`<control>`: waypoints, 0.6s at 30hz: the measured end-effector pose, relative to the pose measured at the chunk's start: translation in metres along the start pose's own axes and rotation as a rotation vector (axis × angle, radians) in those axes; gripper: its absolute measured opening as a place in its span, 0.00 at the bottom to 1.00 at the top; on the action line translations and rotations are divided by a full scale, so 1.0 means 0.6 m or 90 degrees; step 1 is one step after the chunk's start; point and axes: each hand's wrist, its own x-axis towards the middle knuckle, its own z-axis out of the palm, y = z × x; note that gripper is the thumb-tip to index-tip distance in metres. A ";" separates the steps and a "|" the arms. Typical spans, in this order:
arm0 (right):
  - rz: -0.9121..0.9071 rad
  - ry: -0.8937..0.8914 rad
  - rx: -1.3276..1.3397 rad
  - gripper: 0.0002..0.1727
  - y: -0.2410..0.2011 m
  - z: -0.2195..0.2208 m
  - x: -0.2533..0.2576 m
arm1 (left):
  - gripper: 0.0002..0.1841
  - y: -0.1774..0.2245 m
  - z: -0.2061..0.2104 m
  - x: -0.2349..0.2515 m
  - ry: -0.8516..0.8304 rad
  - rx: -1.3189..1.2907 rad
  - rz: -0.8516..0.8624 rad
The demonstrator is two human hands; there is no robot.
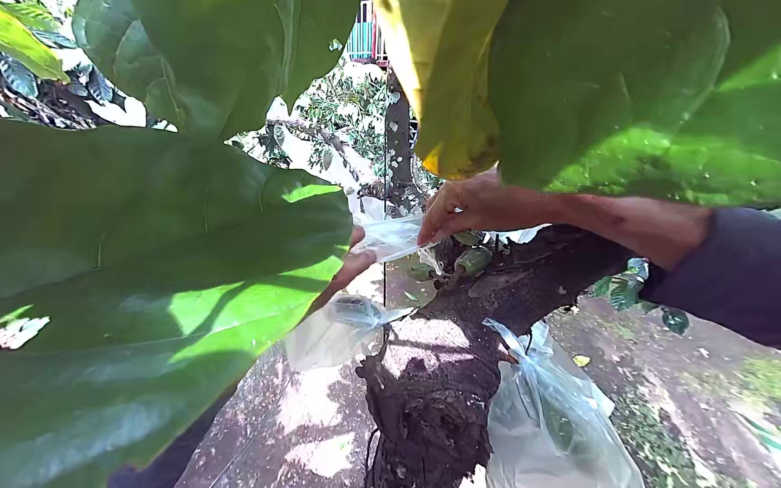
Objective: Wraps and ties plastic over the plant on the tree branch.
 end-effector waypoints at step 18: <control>-0.039 -0.139 -0.088 0.09 -0.003 -0.013 0.032 | 0.13 -0.006 0.012 0.033 0.048 0.044 0.212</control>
